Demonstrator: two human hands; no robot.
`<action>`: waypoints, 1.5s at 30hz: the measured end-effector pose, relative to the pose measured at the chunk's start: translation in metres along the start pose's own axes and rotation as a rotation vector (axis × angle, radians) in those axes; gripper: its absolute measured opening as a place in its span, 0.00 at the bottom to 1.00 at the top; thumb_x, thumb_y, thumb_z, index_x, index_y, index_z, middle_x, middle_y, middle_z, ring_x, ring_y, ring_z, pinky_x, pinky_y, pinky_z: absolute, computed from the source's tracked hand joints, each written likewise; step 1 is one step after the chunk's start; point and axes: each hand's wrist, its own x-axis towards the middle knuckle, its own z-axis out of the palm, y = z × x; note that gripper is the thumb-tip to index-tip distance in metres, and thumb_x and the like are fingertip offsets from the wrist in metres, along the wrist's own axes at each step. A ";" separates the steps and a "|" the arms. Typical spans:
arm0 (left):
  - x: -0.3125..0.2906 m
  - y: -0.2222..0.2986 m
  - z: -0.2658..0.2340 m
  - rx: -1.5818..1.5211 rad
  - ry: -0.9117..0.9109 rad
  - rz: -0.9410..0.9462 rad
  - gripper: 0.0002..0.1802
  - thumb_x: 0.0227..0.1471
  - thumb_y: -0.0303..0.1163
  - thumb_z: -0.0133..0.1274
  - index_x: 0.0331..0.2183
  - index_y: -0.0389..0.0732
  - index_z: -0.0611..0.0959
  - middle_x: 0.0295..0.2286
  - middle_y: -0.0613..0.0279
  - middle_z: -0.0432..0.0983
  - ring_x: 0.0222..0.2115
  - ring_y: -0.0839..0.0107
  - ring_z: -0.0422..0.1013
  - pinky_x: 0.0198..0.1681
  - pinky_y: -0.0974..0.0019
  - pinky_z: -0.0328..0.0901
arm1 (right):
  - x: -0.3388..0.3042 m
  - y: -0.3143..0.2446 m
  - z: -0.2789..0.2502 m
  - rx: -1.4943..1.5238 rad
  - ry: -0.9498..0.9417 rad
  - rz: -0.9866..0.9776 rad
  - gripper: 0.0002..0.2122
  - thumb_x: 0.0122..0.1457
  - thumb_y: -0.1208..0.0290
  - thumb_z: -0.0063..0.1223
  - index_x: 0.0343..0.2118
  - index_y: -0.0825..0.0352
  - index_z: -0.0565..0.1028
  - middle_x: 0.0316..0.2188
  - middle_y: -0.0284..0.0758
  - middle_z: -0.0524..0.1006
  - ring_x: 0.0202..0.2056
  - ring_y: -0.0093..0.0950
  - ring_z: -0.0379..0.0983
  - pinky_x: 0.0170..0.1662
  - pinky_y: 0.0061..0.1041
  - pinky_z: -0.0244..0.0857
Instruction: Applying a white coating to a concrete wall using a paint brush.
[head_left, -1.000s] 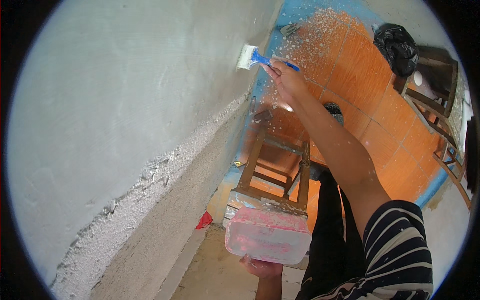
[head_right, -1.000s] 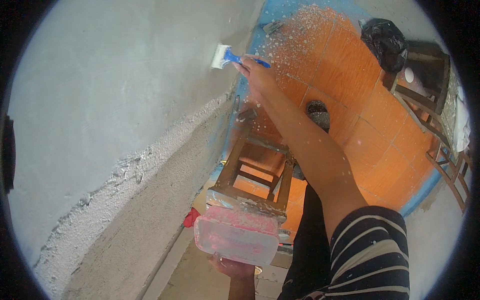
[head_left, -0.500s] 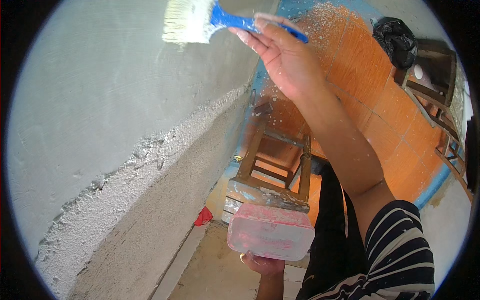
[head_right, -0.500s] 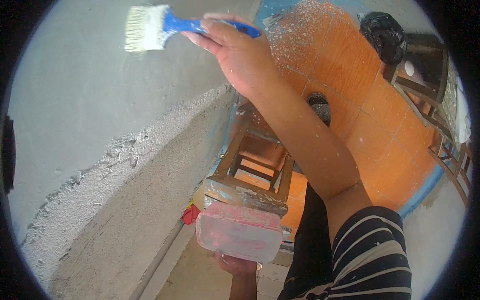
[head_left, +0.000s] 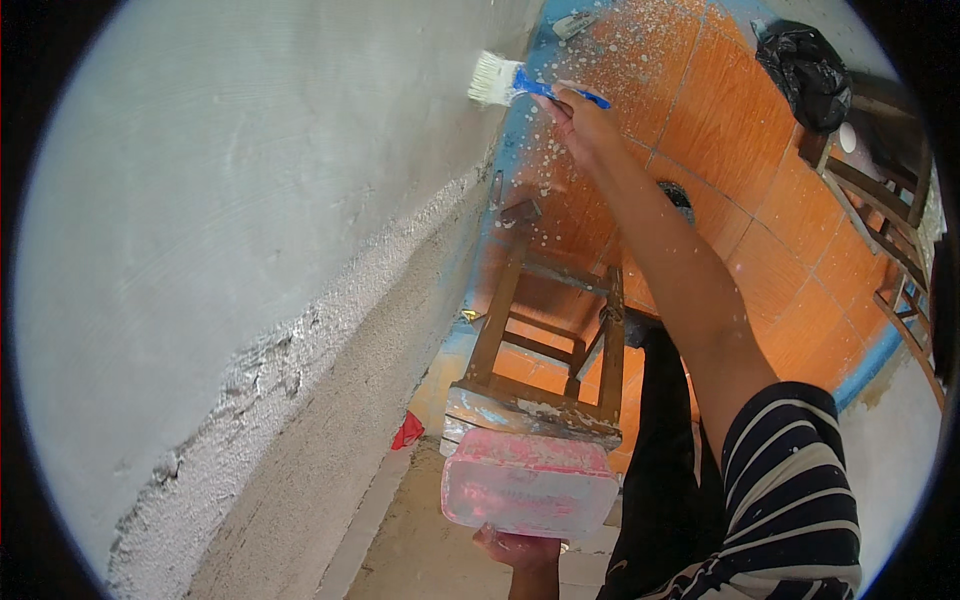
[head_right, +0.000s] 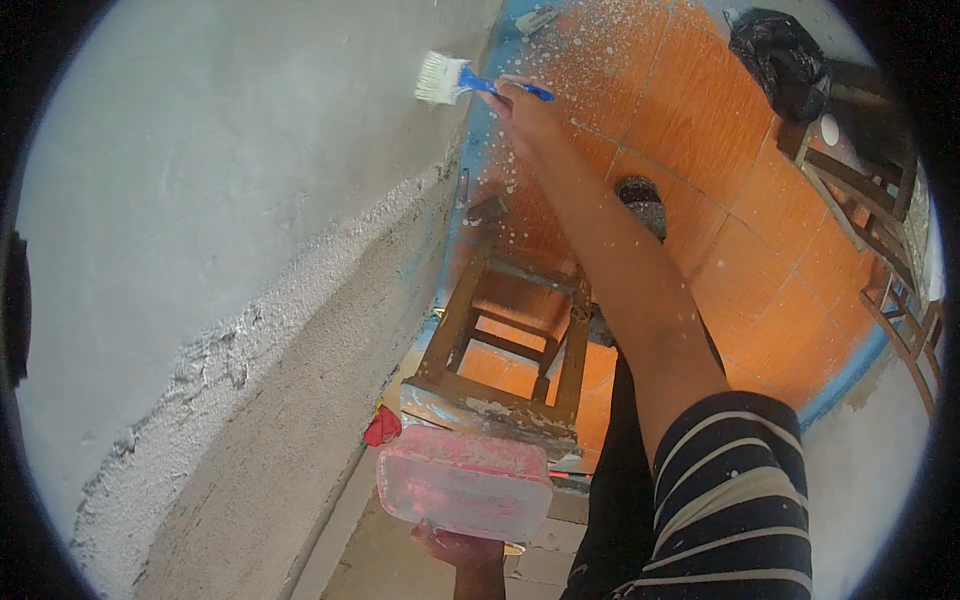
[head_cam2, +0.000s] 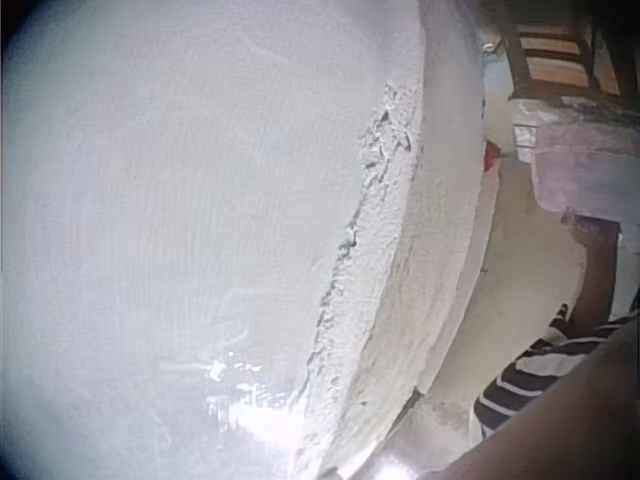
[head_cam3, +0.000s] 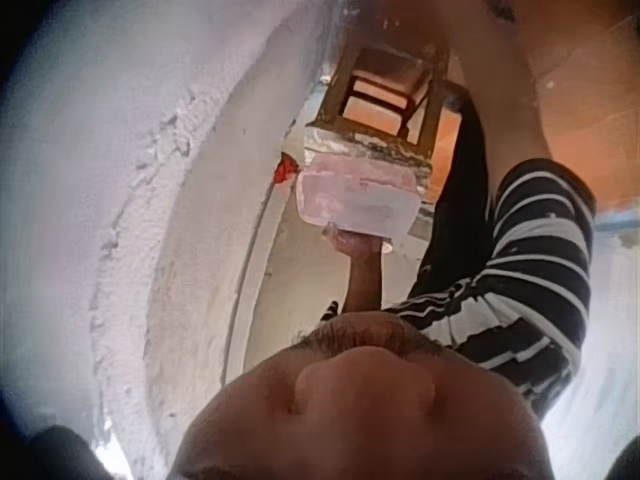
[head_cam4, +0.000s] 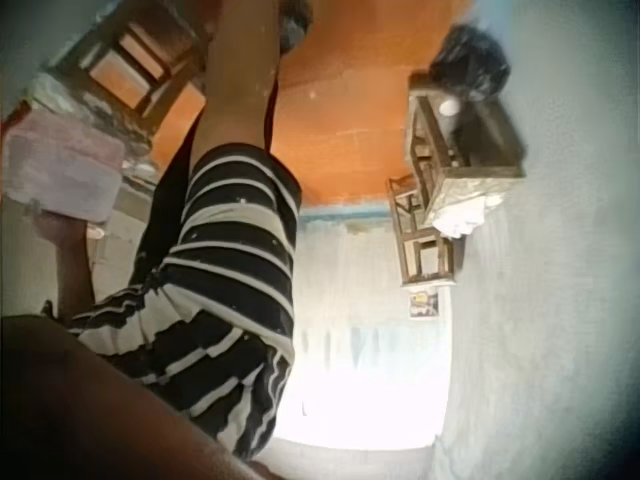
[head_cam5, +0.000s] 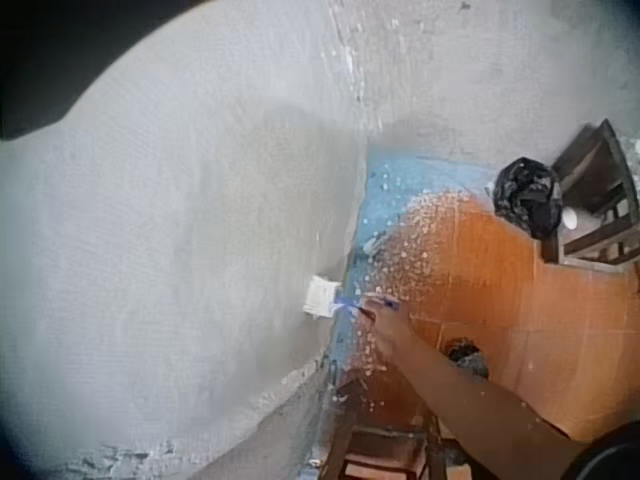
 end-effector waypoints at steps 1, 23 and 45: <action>0.001 0.001 0.006 0.063 0.121 0.053 0.37 0.52 0.59 0.45 0.55 0.43 0.69 0.52 0.52 0.67 0.49 0.51 0.70 0.48 0.43 0.69 | 0.007 0.001 -0.004 -0.064 0.039 0.032 0.09 0.61 0.83 0.51 0.42 0.81 0.69 0.42 0.47 0.74 0.45 0.40 0.76 0.51 0.31 0.77; -0.029 0.038 0.045 -0.156 -0.124 -0.067 0.41 0.49 0.59 0.41 0.60 0.47 0.64 0.56 0.56 0.63 0.57 0.52 0.61 0.57 0.43 0.61 | -0.091 -0.090 0.109 0.017 -0.232 -0.038 0.05 0.57 0.80 0.56 0.33 0.76 0.73 0.34 0.40 0.75 0.37 0.32 0.77 0.48 0.28 0.77; -0.111 0.130 0.019 -0.409 -0.227 -0.035 0.42 0.47 0.55 0.46 0.61 0.47 0.62 0.56 0.57 0.63 0.58 0.51 0.61 0.59 0.43 0.59 | -0.236 -0.150 0.204 -0.133 -0.367 -0.287 0.03 0.62 0.78 0.51 0.35 0.72 0.71 0.39 0.47 0.77 0.42 0.37 0.79 0.48 0.30 0.75</action>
